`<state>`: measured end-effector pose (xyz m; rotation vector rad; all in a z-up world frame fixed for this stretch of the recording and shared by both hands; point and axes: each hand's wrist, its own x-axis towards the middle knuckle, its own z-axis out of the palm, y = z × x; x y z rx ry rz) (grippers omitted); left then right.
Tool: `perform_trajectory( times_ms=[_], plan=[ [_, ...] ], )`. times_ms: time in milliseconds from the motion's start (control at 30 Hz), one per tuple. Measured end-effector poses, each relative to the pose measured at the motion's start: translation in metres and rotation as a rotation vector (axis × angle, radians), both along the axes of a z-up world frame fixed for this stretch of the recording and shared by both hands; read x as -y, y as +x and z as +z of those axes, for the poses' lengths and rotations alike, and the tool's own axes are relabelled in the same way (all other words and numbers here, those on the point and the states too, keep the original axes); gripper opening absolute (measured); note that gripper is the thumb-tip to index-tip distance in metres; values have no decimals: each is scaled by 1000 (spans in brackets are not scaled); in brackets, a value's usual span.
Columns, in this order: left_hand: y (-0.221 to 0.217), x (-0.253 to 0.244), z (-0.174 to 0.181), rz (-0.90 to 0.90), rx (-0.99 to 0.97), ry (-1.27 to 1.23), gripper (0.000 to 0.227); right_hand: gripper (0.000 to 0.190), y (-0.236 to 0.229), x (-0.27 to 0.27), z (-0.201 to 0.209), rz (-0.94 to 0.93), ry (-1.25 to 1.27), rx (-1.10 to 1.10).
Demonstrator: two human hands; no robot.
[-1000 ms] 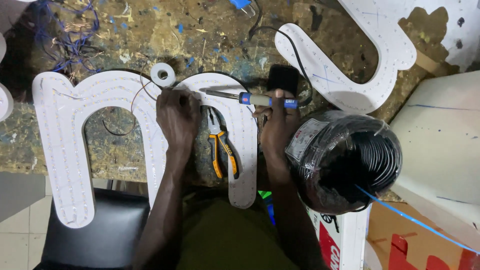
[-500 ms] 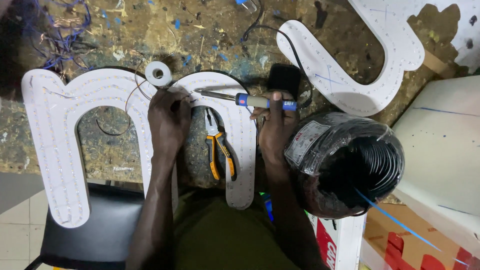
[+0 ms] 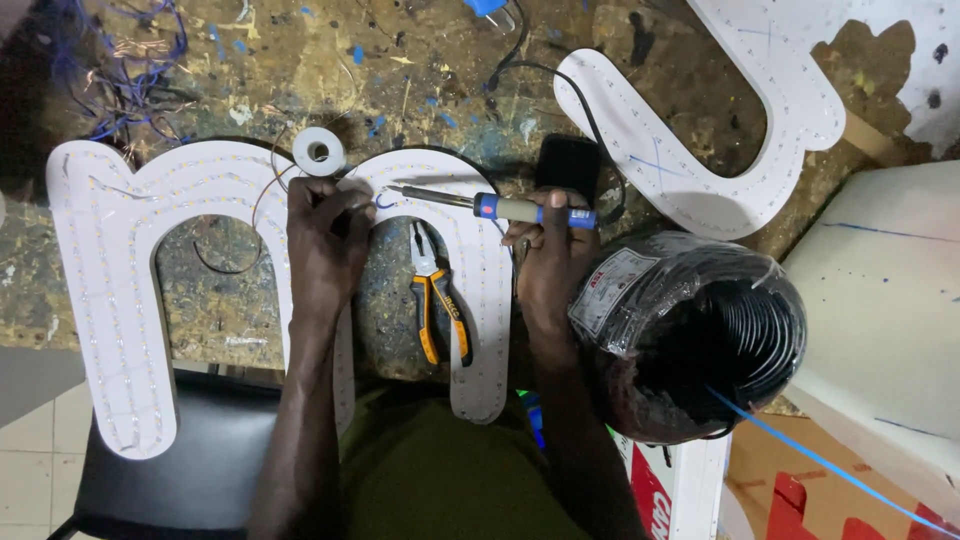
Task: The person is soldering wires to the back of a white LED letter shaped like an 'M'. They use a soldering iron to heat the connections and apply solder wire, then use pliers to cut and strip the wires. The workspace is cluttered with tools and other letter shapes.
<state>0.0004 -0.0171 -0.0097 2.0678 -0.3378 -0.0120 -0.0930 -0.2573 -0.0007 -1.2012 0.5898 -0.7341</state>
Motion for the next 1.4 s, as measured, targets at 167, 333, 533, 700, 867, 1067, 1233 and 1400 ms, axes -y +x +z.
perform_trajectory(
  times_ms=[167, 333, 533, 700, 867, 1067, 1233, 1400],
  plan=[
    [-3, 0, -12, 7, -20, -30, 10, 36, -1, 2, -5, -4, 1, 1],
    [2, 4, -1, 6, -7, -23, 11, 35, 0, 0, 2, -18, -2, 23],
    [4, -1, 0, -48, 21, 156, 14, 34, 1, 0, 13, -11, -71, -13],
    [3, -2, -1, -24, 36, 82, 5, 33, 0, -6, 17, 3, -181, -7],
    [4, 2, -2, -25, -1, 40, 4, 32, 0, -4, 5, 17, -144, 30],
    [-1, 19, -5, 124, -60, 89, 10, 29, 3, -5, 5, -2, -132, 58],
    [-1, 30, -3, 201, -79, 143, 14, 30, 3, -3, -9, 2, -136, 82],
    [2, 31, 0, 209, -146, 179, 13, 27, 4, -5, -7, 3, -139, 82]
  ],
)
